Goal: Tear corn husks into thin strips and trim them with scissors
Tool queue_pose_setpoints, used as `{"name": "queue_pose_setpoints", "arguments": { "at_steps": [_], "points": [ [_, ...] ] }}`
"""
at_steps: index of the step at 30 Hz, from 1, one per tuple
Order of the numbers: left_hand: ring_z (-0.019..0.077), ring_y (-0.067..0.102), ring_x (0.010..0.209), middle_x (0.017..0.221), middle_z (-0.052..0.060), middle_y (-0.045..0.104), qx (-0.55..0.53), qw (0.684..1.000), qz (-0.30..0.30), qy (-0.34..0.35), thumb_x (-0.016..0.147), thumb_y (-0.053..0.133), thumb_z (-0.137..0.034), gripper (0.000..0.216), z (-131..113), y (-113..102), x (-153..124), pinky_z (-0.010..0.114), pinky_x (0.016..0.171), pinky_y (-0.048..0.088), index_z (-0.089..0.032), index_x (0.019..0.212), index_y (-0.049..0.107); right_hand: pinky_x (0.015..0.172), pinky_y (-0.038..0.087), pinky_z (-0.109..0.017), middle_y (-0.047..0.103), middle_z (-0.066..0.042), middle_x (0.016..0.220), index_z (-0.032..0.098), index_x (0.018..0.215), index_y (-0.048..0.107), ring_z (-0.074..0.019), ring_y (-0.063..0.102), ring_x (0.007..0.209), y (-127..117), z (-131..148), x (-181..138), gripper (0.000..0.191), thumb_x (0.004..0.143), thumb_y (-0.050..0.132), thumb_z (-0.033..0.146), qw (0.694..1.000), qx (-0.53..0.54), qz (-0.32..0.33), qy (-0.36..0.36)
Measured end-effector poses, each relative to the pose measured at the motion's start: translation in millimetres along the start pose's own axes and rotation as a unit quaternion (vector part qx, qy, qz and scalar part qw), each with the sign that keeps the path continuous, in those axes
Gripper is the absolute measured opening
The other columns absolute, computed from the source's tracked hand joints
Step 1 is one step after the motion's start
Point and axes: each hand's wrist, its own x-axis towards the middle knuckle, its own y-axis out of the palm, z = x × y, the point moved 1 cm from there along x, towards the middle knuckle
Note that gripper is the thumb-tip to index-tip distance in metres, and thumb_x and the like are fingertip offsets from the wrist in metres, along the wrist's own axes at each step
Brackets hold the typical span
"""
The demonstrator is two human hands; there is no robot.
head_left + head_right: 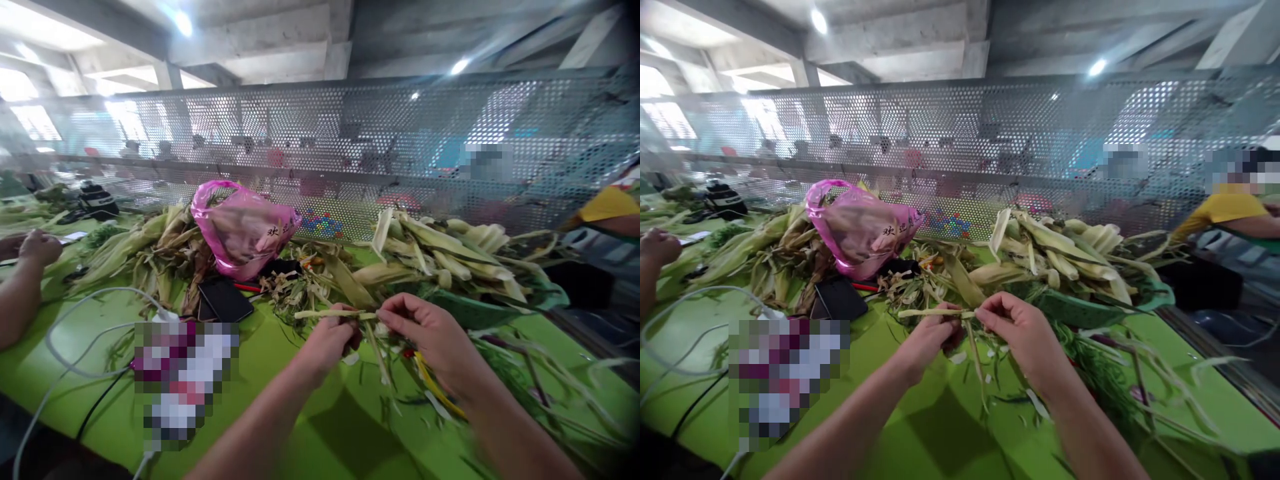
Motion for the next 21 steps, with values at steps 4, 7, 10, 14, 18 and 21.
{"name": "queue_pose_setpoints", "arguments": {
  "at_steps": [4, 7, 10, 14, 18, 21],
  "points": [
    [0.0067, 0.034, 0.048, 0.058, -0.005, 0.046, -0.026, 0.999, 0.018, -0.026, 0.077, 0.06, -0.042, 0.028, 0.1, 0.8, 0.1, 0.024, 0.05, 0.021, -0.016, 0.086, 0.052, 0.068, 0.049, -0.029, 0.069, -0.005, 0.092, 0.024, 0.095, 0.066, -0.0175, 0.06, 0.073, 2.8, 2.4, -1.7, 0.031, 0.075, 0.072, 0.047, 0.987, 0.16, 0.001, 0.023],
    [0.007, 0.037, 0.051, 0.059, -0.004, 0.046, -0.038, 0.999, 0.025, -0.015, 0.076, 0.061, -0.043, 0.029, -1.8, -0.8, -1.8, 0.025, 0.051, 0.024, -0.016, 0.08, 0.053, 0.076, 0.05, -0.032, 0.064, -0.007, 0.121, 0.029, 0.12, 0.055, -0.0171, 0.061, 0.078, 4.8, 2.9, -1.6, 0.048, 0.077, 0.07, 0.044, 0.979, 0.203, 0.023, -0.003],
    [0.0066, 0.035, 0.05, 0.059, -0.004, 0.044, -0.053, 0.998, 0.02, -0.011, 0.078, 0.059, -0.042, 0.027, -3.3, -1.1, -3.3, 0.025, 0.05, 0.023, -0.016, 0.076, 0.05, 0.076, 0.049, -0.032, 0.067, -0.006, 0.111, 0.026, 0.113, 0.059, -0.0182, 0.06, 0.08, 6.9, -0.8, -0.4, 0.043, 0.072, 0.073, 0.028, 0.996, 0.082, 0.024, -0.028],
    [0.0062, 0.035, 0.05, 0.059, -0.004, 0.045, -0.048, 0.999, 0.016, -0.02, 0.078, 0.06, -0.042, 0.028, -3.8, 0.8, -2.9, 0.024, 0.05, 0.022, -0.016, 0.076, 0.051, 0.073, 0.049, -0.032, 0.069, -0.003, 0.086, 0.023, 0.094, 0.067, -0.021, 0.06, 0.079, 12.9, -2.6, -1.3, 0.024, 0.071, 0.072, 0.026, 0.994, -0.062, 0.058, -0.062],
    [0.005, 0.03, 0.045, 0.053, -0.006, 0.039, -0.058, 0.998, -0.001, -0.03, 0.074, 0.065, -0.043, 0.032, -12.6, -6.2, -3.1, 0.023, 0.046, 0.019, -0.017, 0.07, 0.048, 0.068, 0.048, -0.031, 0.069, -0.004, 0.079, 0.021, 0.082, 0.068, -0.0197, 0.059, 0.071, 11.5, -2.2, -0.8, 0.021, 0.079, 0.065, 0.042, 0.997, -0.051, -0.044, -0.038],
    [0.0035, 0.027, 0.045, 0.056, -0.007, 0.038, -0.134, 0.988, -0.074, 0.031, 0.075, 0.067, -0.039, 0.028, -26.4, -22.1, -4.2, 0.02, 0.045, 0.018, -0.015, 0.08, 0.053, 0.064, 0.048, -0.031, 0.072, -0.006, 0.084, 0.02, 0.089, 0.068, -0.0197, 0.061, 0.071, 1.9, -13.2, 6.8, 0.028, 0.08, 0.062, 0.046, 0.996, -0.028, -0.085, 0.007]
  ]
}}
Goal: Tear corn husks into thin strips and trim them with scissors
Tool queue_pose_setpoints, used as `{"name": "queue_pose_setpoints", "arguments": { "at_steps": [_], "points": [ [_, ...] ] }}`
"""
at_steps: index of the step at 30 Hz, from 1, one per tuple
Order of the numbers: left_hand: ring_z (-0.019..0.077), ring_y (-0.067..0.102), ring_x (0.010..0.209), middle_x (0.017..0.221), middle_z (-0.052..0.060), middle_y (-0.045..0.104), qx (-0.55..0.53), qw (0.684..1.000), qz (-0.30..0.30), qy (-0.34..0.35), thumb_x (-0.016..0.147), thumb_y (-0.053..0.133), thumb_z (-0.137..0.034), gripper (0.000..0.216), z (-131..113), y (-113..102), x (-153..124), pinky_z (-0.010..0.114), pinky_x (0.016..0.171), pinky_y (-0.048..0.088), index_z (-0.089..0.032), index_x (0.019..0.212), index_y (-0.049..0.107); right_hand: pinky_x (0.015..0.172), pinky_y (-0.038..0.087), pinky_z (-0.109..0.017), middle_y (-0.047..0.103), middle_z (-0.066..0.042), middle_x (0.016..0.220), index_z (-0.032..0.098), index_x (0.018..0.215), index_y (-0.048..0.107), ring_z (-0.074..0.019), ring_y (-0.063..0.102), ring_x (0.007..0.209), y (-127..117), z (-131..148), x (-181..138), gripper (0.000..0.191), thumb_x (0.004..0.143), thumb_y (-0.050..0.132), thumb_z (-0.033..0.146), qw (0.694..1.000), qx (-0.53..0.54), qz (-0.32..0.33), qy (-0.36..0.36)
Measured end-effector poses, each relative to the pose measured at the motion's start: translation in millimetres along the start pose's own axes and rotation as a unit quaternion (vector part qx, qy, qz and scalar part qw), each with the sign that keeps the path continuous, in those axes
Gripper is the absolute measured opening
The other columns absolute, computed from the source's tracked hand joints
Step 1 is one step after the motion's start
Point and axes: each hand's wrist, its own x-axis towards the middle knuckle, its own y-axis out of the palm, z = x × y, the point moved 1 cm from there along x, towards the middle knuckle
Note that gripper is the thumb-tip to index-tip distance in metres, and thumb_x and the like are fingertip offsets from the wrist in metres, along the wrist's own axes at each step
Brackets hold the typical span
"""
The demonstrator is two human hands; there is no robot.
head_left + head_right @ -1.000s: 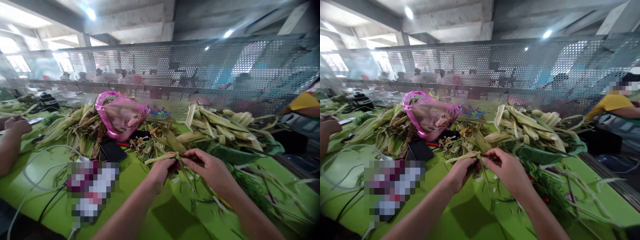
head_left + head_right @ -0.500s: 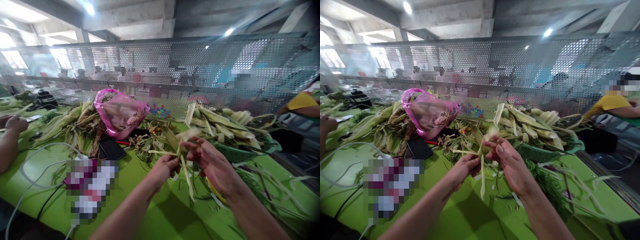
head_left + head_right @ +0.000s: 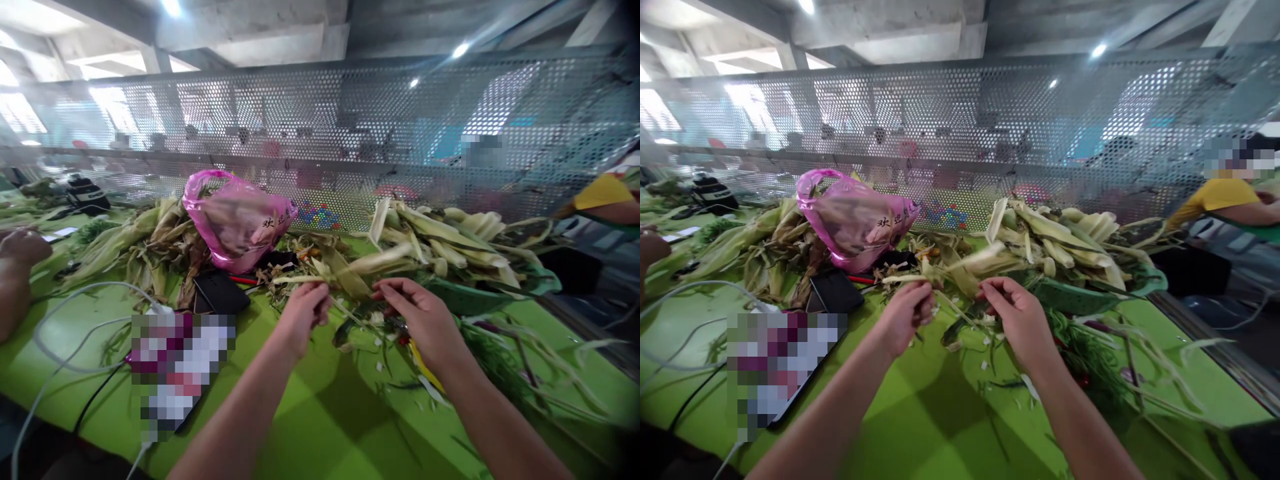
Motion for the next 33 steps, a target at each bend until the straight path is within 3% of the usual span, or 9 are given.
{"name": "queue_pose_setpoints", "arguments": {
  "at_steps": [2, 5, 9, 12, 15, 19, 23, 27, 33],
  "points": [
    [0.0027, 0.021, 0.043, 0.054, -0.008, 0.034, -0.024, 0.999, -0.035, 0.021, 0.076, 0.066, -0.039, 0.028, -9.3, -8.1, 1.8, 0.019, 0.043, 0.017, -0.013, 0.085, 0.057, 0.066, 0.048, -0.031, 0.072, -0.007, 0.087, 0.02, 0.09, 0.068, -0.0217, 0.063, 0.077, -5.6, -13.8, 9.2, 0.028, 0.077, 0.064, 0.044, 1.0, -0.014, 0.006, -0.005],
    [0.0029, 0.02, 0.043, 0.053, -0.008, 0.031, -0.023, 0.997, -0.062, 0.027, 0.077, 0.067, -0.039, 0.028, -14.5, -15.2, 4.0, 0.018, 0.042, 0.015, -0.013, 0.085, 0.059, 0.069, 0.047, -0.032, 0.073, -0.005, 0.084, 0.021, 0.089, 0.07, -0.022, 0.064, 0.076, -7.5, -36.1, 19.4, 0.023, 0.076, 0.064, 0.038, 0.991, -0.122, 0.041, -0.024],
    [0.0032, 0.022, 0.043, 0.054, -0.008, 0.032, -0.001, 0.997, -0.067, 0.038, 0.078, 0.066, -0.041, 0.029, -13.7, -14.7, 3.6, 0.018, 0.041, 0.015, -0.014, 0.088, 0.059, 0.071, 0.047, -0.032, 0.074, -0.005, 0.09, 0.023, 0.094, 0.072, -0.0219, 0.065, 0.077, 11.7, -52.0, 15.9, 0.023, 0.078, 0.059, 0.032, 0.971, -0.209, 0.109, -0.051],
    [0.0031, 0.021, 0.043, 0.054, -0.008, 0.033, 0.003, 0.997, -0.065, 0.042, 0.079, 0.065, -0.042, 0.03, -14.7, -12.5, 2.4, 0.018, 0.041, 0.016, -0.015, 0.089, 0.059, 0.071, 0.045, -0.031, 0.072, -0.006, 0.095, 0.024, 0.105, 0.07, -0.0216, 0.064, 0.078, 30.7, -54.2, 8.7, 0.031, 0.076, 0.06, 0.026, 0.958, -0.252, 0.117, -0.073],
    [0.003, 0.022, 0.044, 0.055, -0.008, 0.032, -0.003, 0.998, -0.059, 0.037, 0.078, 0.066, -0.044, 0.032, -16.6, -12.0, 2.2, 0.017, 0.041, 0.016, -0.016, 0.087, 0.056, 0.07, 0.043, -0.031, 0.07, -0.005, 0.084, 0.023, 0.09, 0.071, -0.0206, 0.061, 0.072, 37.2, -55.0, 8.6, 0.019, 0.075, 0.059, 0.024, 0.955, -0.266, 0.111, -0.07],
    [0.0025, 0.022, 0.043, 0.055, -0.009, 0.034, -0.002, 0.997, -0.064, 0.037, 0.073, 0.071, -0.04, 0.034, -17.2, -13.5, 3.0, 0.017, 0.042, 0.017, -0.019, 0.079, 0.044, 0.066, 0.044, -0.03, 0.069, -0.003, 0.075, 0.021, 0.078, 0.067, -0.0192, 0.062, 0.07, 26.7, -53.6, 15.0, 0.012, 0.076, 0.059, 0.028, 0.966, -0.225, 0.12, -0.043],
    [0.0025, 0.022, 0.042, 0.055, -0.009, 0.037, 0.019, 0.996, -0.071, 0.039, 0.074, 0.069, -0.036, 0.035, -14.9, -13.6, 3.1, 0.017, 0.042, 0.018, -0.021, 0.076, 0.038, 0.056, 0.043, -0.026, 0.065, -0.001, 0.07, 0.019, 0.081, 0.067, -0.0146, 0.057, 0.061, 15.4, -43.7, 13.6, 0.02, 0.073, 0.068, 0.037, 0.991, -0.035, 0.121, 0.037],
    [0.0026, 0.024, 0.042, 0.057, -0.008, 0.041, 0.045, 0.997, -0.064, 0.016, 0.077, 0.064, -0.041, 0.029, -10.0, -11.6, 2.1, 0.018, 0.042, 0.019, -0.02, 0.078, 0.044, 0.053, 0.042, -0.023, 0.066, 0.0, 0.076, 0.019, 0.088, 0.07, -0.0092, 0.052, 0.055, 11.8, -31.6, 7.7, 0.031, 0.065, 0.08, 0.036, 0.975, 0.148, 0.119, 0.113],
    [0.0048, 0.033, 0.047, 0.059, -0.004, 0.046, 0.083, 0.996, -0.034, 0.006, 0.079, 0.062, -0.046, 0.03, -4.8, -9.7, 1.2, 0.018, 0.044, 0.022, -0.017, 0.082, 0.055, 0.052, 0.042, -0.021, 0.066, 0.001, 0.077, 0.019, 0.09, 0.073, -0.0064, 0.05, 0.053, 9.5, -24.1, 6.4, 0.03, 0.064, 0.082, 0.03, 0.956, 0.218, 0.121, 0.153]
  ]
}}
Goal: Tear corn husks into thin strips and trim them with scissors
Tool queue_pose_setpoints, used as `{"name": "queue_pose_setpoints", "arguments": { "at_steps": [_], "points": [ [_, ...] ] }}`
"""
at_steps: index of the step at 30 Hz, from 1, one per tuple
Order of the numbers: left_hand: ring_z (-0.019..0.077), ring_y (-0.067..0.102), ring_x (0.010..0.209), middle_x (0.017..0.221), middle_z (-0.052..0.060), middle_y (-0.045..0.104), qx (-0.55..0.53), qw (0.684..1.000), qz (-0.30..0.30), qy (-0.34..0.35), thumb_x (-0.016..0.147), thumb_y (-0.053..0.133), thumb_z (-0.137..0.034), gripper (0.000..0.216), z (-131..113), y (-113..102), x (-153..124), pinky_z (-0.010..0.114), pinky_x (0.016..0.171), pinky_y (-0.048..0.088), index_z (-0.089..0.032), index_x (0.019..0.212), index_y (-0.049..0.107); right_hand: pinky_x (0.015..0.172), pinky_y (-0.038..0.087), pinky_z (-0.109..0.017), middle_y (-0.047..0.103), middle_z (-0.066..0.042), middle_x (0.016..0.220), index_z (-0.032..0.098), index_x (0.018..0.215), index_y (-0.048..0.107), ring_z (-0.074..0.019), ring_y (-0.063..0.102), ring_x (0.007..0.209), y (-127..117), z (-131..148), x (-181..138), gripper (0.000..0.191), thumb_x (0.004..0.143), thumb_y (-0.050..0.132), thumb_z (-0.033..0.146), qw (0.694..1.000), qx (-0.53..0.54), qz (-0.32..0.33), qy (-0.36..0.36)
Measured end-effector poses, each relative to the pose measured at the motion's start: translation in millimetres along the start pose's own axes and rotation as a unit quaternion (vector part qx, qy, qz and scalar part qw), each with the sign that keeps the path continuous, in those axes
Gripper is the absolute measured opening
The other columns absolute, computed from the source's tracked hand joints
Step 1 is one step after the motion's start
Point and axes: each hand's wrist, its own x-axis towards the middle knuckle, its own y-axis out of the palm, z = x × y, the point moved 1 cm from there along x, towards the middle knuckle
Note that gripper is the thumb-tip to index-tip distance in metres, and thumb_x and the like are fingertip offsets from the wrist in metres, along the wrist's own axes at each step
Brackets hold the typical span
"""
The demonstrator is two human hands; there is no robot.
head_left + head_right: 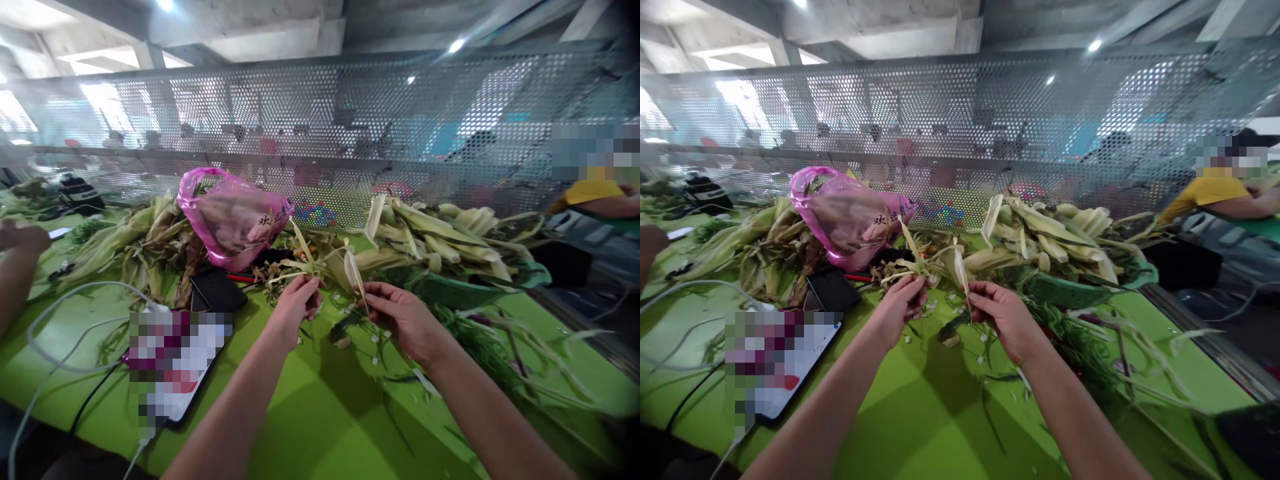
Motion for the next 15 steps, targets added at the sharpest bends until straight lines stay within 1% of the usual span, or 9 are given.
{"name": "queue_pose_setpoints", "arguments": {
  "at_steps": [3, 5, 6, 8, 10, 12, 15],
  "points": [
    [0.0053, 0.034, 0.047, 0.059, -0.004, 0.048, 0.028, 0.999, 0.021, -0.001, 0.08, 0.059, -0.046, 0.03, 1.4, 2.3, -0.1, 0.019, 0.045, 0.024, -0.016, 0.084, 0.058, 0.05, 0.041, -0.021, 0.065, 0.0, 0.074, 0.019, 0.089, 0.073, -0.0068, 0.048, 0.051, -1.2, -0.1, 0.5, 0.029, 0.064, 0.08, 0.032, 1.0, -0.012, -0.005, 0.002],
    [0.0064, 0.037, 0.049, 0.06, -0.003, 0.049, 0.058, 0.998, 0.034, -0.002, 0.081, 0.057, -0.044, 0.029, 3.1, 4.8, 0.1, 0.02, 0.047, 0.025, -0.016, 0.086, 0.059, 0.051, 0.041, -0.023, 0.066, -0.001, 0.075, 0.019, 0.092, 0.072, -0.0088, 0.05, 0.053, -1.9, -0.1, 0.5, 0.031, 0.065, 0.078, 0.034, 0.998, -0.068, -0.014, -0.015],
    [0.0072, 0.038, 0.051, 0.061, -0.003, 0.049, 0.077, 0.996, 0.039, -0.001, 0.082, 0.056, -0.043, 0.027, 4.6, 6.3, 0.2, 0.02, 0.047, 0.025, -0.016, 0.086, 0.059, 0.054, 0.043, -0.024, 0.066, -0.002, 0.078, 0.02, 0.094, 0.071, -0.0104, 0.051, 0.056, -1.7, 0.5, 0.0, 0.033, 0.066, 0.078, 0.035, 0.993, -0.112, -0.024, -0.037],
    [0.0079, 0.038, 0.052, 0.06, -0.003, 0.048, 0.127, 0.991, 0.045, 0.002, 0.083, 0.054, -0.04, 0.024, 8.8, 9.4, 0.8, 0.021, 0.048, 0.025, -0.016, 0.085, 0.058, 0.063, 0.047, -0.029, 0.068, -0.004, 0.088, 0.021, 0.102, 0.07, -0.0142, 0.056, 0.065, 0.6, 2.5, -2.2, 0.038, 0.068, 0.075, 0.037, 0.973, -0.205, -0.04, -0.098],
    [0.008, 0.037, 0.053, 0.059, -0.004, 0.045, 0.181, 0.982, 0.048, 0.02, 0.083, 0.054, -0.036, 0.02, 14.2, 12.5, 1.5, 0.021, 0.051, 0.027, -0.017, 0.078, 0.056, 0.072, 0.049, -0.033, 0.068, -0.005, 0.096, 0.022, 0.108, 0.068, -0.0169, 0.058, 0.073, 5.7, 4.6, -5.5, 0.041, 0.072, 0.072, 0.04, 0.955, -0.257, -0.036, -0.141],
    [0.0087, 0.039, 0.056, 0.059, -0.004, 0.044, 0.22, 0.972, 0.065, 0.05, 0.083, 0.053, -0.035, 0.021, 19.8, 15.4, 1.6, 0.021, 0.054, 0.03, -0.017, 0.072, 0.053, 0.073, 0.049, -0.034, 0.068, -0.005, 0.095, 0.021, 0.107, 0.067, -0.018, 0.059, 0.075, 11.7, 5.4, -8.5, 0.039, 0.074, 0.069, 0.043, 0.953, -0.263, -0.021, -0.147],
    [0.0108, 0.041, 0.061, 0.064, -0.003, 0.047, 0.269, 0.956, 0.082, 0.085, 0.084, 0.052, -0.034, 0.02, 25.5, 18.5, 0.1, 0.022, 0.057, 0.031, -0.018, 0.071, 0.054, 0.07, 0.048, -0.032, 0.067, -0.003, 0.082, 0.018, 0.092, 0.066, -0.0181, 0.058, 0.073, 17.2, 4.5, -10.1, 0.031, 0.072, 0.07, 0.041, 0.961, -0.238, -0.014, -0.138]
  ]
}}
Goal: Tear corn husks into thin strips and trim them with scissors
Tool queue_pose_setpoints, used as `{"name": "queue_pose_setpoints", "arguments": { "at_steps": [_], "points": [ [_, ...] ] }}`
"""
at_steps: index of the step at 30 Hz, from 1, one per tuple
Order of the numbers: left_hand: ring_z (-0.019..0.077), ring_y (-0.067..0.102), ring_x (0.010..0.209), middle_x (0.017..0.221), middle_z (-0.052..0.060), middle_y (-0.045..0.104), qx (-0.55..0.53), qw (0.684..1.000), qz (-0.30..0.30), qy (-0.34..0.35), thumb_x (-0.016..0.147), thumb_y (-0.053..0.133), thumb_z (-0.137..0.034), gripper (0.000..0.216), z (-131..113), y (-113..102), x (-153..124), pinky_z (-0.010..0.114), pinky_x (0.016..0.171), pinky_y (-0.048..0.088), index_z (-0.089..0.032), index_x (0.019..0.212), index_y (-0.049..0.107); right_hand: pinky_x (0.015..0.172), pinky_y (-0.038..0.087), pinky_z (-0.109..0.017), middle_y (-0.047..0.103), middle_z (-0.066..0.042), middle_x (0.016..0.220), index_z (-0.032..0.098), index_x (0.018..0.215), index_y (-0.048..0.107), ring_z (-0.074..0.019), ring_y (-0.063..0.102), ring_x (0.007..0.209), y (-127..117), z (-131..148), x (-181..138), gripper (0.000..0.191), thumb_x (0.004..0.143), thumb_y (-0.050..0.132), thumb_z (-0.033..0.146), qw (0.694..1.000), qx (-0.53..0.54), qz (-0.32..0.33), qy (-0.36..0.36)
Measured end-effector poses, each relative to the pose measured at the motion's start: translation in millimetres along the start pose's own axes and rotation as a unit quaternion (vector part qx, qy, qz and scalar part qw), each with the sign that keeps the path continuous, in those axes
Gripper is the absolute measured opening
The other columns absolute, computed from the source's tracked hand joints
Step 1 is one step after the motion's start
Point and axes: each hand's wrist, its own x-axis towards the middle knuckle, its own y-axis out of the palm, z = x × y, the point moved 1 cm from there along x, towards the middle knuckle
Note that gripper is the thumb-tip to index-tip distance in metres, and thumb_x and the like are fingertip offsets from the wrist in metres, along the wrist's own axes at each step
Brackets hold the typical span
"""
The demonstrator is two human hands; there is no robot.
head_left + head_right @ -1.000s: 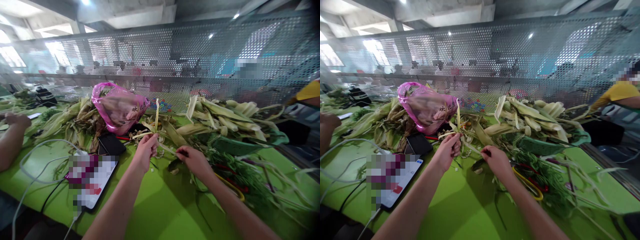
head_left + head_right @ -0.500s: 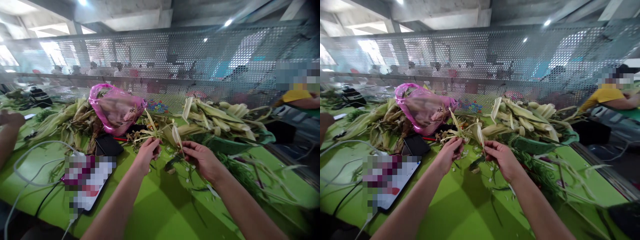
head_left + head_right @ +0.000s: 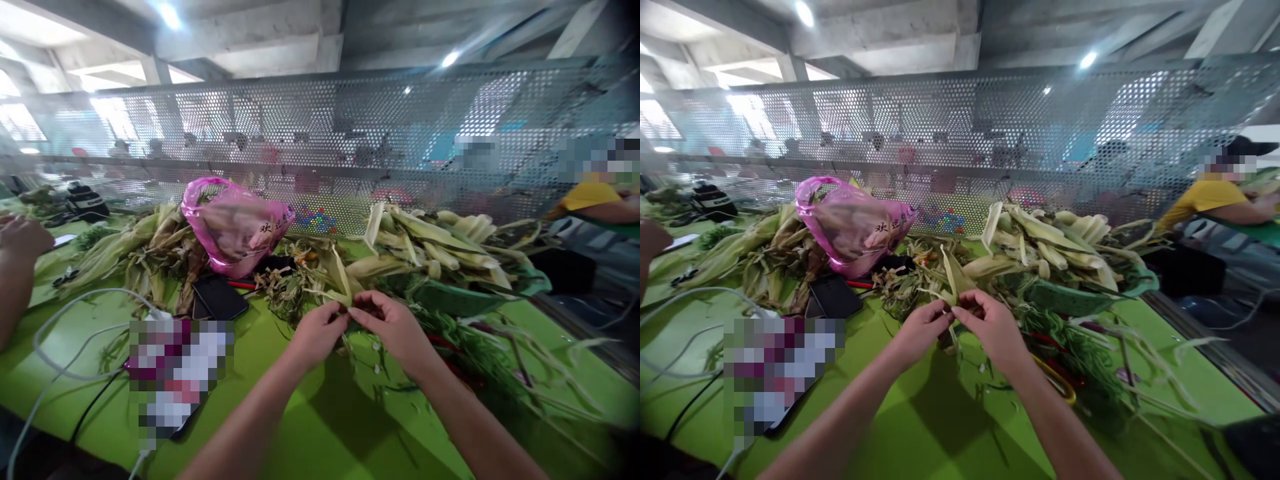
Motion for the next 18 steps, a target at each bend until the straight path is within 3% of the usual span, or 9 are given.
{"name": "queue_pose_setpoints", "arguments": {
  "at_steps": [4, 8, 13, 18],
  "points": [
    [0.013, 0.044, 0.066, 0.069, -0.001, 0.052, 0.032, 0.999, -0.025, 0.014, 0.085, 0.051, -0.032, 0.019, -0.1, 1.6, -1.9, 0.023, 0.062, 0.032, -0.02, 0.073, 0.059, 0.063, 0.045, -0.029, 0.062, 0.0, 0.071, 0.019, 0.08, 0.062, -0.0155, 0.055, 0.066, 1.6, -4.5, 1.3, 0.023, 0.069, 0.071, 0.037, 0.998, 0.048, 0.012, 0.029],
    [0.0123, 0.04, 0.059, 0.059, -0.002, 0.046, -0.021, 0.998, -0.053, -0.002, 0.083, 0.053, -0.034, 0.024, 0.5, 1.9, -0.8, 0.023, 0.057, 0.03, -0.02, 0.064, 0.053, 0.054, 0.039, -0.025, 0.055, 0.003, 0.064, 0.02, 0.074, 0.059, -0.0123, 0.048, 0.059, 1.2, -7.7, 1.0, 0.022, 0.067, 0.073, 0.035, 0.998, 0.04, -0.033, 0.034],
    [0.0095, 0.037, 0.047, 0.054, -0.003, 0.046, -0.137, 0.987, -0.016, -0.079, 0.082, 0.051, -0.037, 0.022, -1.3, 3.9, -0.7, 0.022, 0.05, 0.026, -0.02, 0.069, 0.049, 0.054, 0.038, -0.024, 0.054, 0.003, 0.067, 0.019, 0.074, 0.06, -0.0107, 0.046, 0.059, 2.2, -4.7, -0.9, 0.022, 0.068, 0.074, 0.035, 0.992, 0.109, -0.05, 0.049],
    [0.0089, 0.041, 0.046, 0.054, -0.004, 0.051, -0.136, 0.988, 0.001, -0.071, 0.082, 0.05, -0.032, 0.014, -5.4, 5.0, -1.6, 0.021, 0.049, 0.029, -0.019, 0.079, 0.051, 0.059, 0.042, -0.026, 0.062, 0.001, 0.073, 0.018, 0.088, 0.064, -0.0138, 0.054, 0.066, 3.5, -3.1, -0.3, 0.037, 0.062, 0.08, 0.039, 0.987, 0.134, -0.038, 0.08]
  ]
}}
